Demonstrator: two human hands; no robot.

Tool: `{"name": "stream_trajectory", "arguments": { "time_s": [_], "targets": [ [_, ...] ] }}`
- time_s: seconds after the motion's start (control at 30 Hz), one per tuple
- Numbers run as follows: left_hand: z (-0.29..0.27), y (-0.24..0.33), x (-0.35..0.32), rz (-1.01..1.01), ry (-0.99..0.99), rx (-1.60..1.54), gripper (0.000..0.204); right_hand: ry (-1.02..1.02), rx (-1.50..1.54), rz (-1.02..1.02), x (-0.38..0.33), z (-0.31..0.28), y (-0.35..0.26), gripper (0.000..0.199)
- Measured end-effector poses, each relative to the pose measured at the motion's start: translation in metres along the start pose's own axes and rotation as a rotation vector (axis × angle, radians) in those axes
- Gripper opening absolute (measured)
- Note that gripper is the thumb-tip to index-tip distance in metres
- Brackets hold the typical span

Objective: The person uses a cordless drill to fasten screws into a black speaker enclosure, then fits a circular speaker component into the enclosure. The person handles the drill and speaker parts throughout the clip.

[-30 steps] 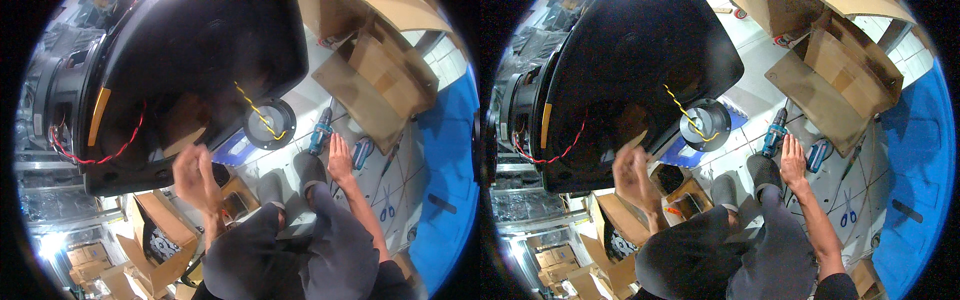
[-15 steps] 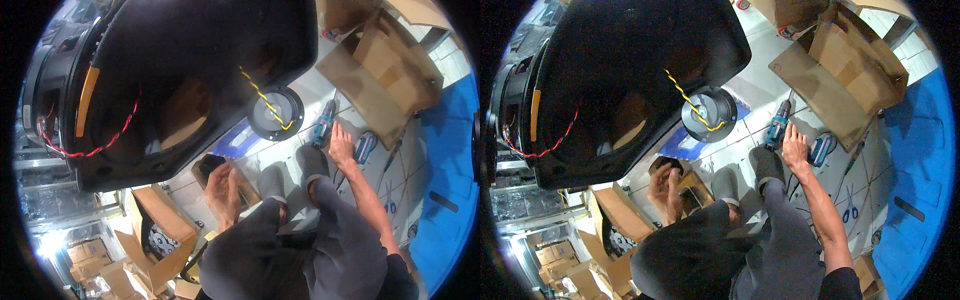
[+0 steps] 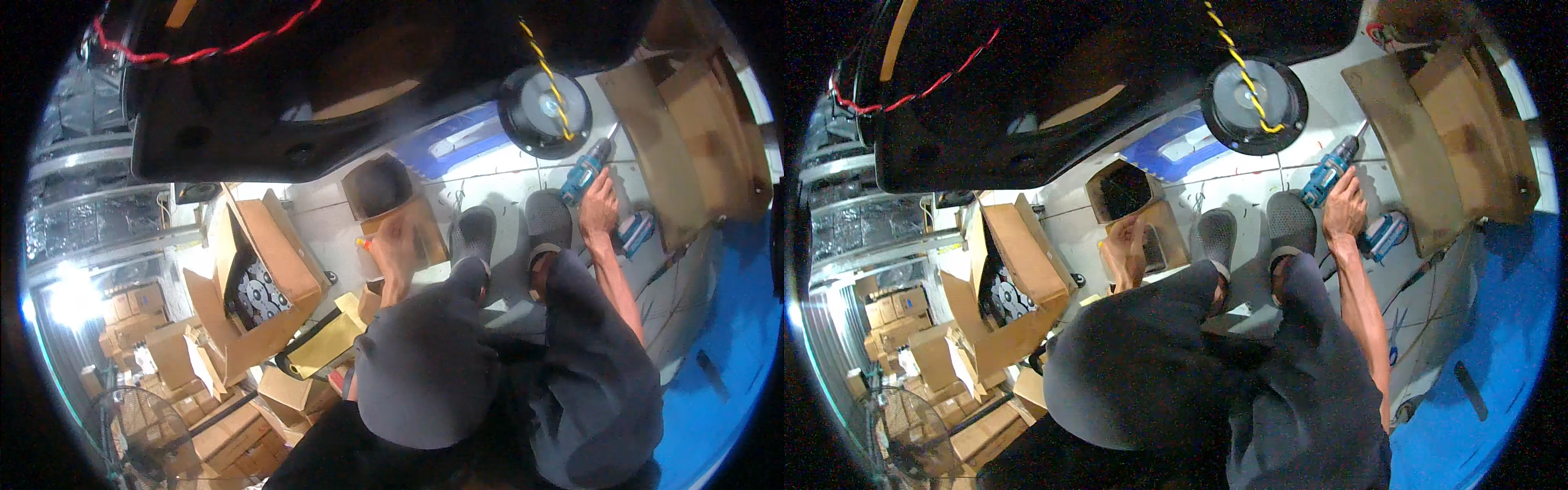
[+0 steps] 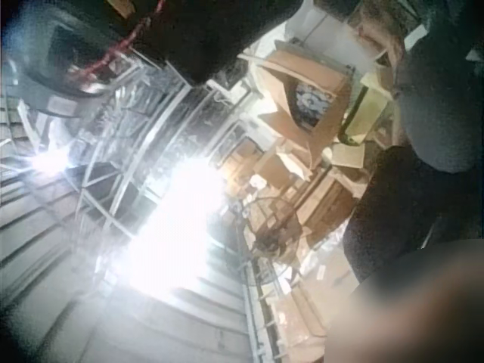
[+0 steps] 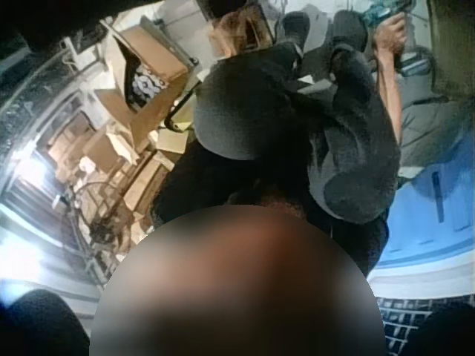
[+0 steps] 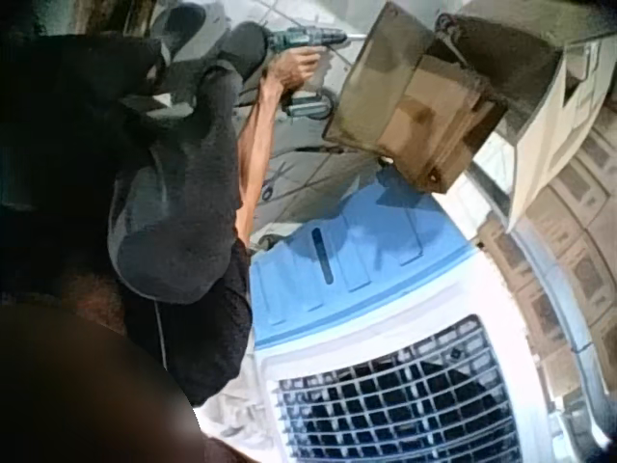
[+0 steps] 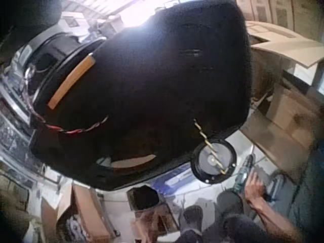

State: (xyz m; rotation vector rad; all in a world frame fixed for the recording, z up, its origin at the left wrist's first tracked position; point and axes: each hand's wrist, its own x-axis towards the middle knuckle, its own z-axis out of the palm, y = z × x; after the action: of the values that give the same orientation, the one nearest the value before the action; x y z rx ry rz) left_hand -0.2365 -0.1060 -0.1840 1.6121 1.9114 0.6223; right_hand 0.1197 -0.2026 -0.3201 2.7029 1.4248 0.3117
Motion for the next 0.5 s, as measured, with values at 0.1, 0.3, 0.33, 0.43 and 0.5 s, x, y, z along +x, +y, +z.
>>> {"name": "stream_trajectory", "arguments": {
  "time_s": [0.1, 0.3, 0.33, 0.43, 0.5],
  "targets": [
    [0.004, -0.016, 0.001, -0.022, -0.028, 0.005, 0.031, 0.071, 0.130, 0.000, -0.004, -0.024, 0.005, 0.056],
    [0.025, -0.022, 0.004, 0.059, -0.123, 0.095, 0.027, -0.011, 0.785, 0.031, -0.031, -0.103, 0.037, 0.064],
    [0.027, -0.024, 0.007, 0.064, -0.085, 0.122, 0.026, -0.018, 0.923, 0.017, -0.035, -0.115, 0.044, 0.052],
    [0.031, -0.034, 0.030, 0.269, 0.070, 0.119, 0.023, -0.174, 1.016, 0.055, -0.049, -0.140, 0.059, 0.023],
    [0.027, -0.045, 0.049, 0.165, 0.093, 0.073, 0.023, -0.172, 1.063, -0.002, -0.057, -0.146, 0.064, 0.023]
  ]
}}
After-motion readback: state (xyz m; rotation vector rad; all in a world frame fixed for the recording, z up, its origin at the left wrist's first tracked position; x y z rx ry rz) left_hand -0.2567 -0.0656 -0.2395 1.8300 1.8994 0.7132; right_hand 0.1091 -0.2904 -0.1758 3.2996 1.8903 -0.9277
